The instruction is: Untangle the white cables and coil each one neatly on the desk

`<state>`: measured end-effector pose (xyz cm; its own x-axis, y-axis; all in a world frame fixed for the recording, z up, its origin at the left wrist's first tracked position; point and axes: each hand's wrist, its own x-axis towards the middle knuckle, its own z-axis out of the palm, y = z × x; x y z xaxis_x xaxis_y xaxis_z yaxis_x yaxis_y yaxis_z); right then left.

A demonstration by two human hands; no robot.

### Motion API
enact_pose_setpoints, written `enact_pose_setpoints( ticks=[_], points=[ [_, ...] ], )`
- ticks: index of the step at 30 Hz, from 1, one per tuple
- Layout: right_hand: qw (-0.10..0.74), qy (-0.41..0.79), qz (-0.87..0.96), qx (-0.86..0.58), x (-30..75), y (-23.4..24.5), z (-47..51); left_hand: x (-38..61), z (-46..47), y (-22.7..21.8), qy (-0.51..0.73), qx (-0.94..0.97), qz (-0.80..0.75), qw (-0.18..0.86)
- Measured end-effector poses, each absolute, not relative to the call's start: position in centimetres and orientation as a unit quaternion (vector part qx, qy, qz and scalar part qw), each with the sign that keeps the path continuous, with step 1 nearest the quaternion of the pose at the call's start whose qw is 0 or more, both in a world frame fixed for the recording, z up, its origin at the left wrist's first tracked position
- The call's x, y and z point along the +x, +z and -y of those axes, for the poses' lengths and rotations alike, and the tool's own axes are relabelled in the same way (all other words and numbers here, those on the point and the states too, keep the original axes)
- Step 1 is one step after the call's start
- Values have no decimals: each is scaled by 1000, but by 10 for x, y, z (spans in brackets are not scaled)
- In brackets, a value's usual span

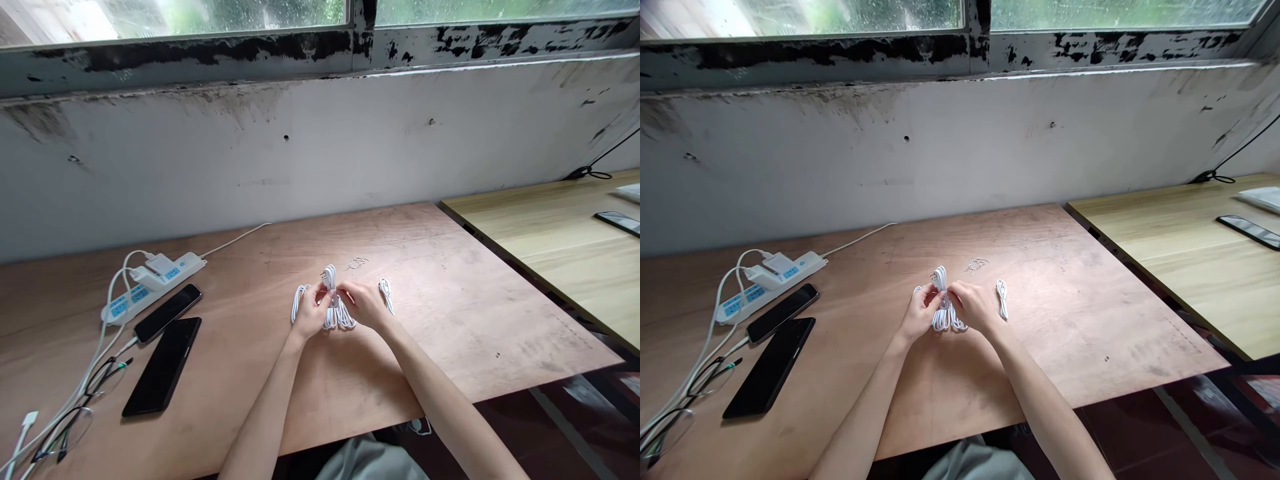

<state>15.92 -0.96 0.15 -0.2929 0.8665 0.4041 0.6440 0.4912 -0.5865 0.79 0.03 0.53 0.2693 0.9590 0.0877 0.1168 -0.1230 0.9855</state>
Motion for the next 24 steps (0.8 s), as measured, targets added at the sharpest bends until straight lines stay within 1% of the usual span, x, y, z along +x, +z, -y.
enact_pose_setpoints(
  ticks=[2,4,6,8,10,12,14,18,21,24],
  points=[
    [395,210,744,-497,155,1,10,7,0,6,408,655,-446,453],
    [429,282,694,-505,151,0,8,6,0,5,392,700,-463,377],
    [457,374,636,-496,149,-2,6,4,1,5,378,745,-463,297],
    [469,482,569,-474,149,-5,3,3,1,4,368,781,-443,239],
    [457,565,519,-450,149,-7,0,2,2,4,363,798,-430,217],
    [440,587,517,-441,152,-8,-1,3,2,4,367,785,-443,230],
    [430,547,559,-450,155,-7,-2,4,1,5,376,751,-466,279],
    [432,360,669,-486,163,0,1,6,-1,6,399,664,-455,439],
    [410,233,752,-461,167,4,4,5,-1,7,408,597,-432,539],
    [381,161,799,-437,168,2,6,4,1,10,402,534,-437,602]
  ],
)
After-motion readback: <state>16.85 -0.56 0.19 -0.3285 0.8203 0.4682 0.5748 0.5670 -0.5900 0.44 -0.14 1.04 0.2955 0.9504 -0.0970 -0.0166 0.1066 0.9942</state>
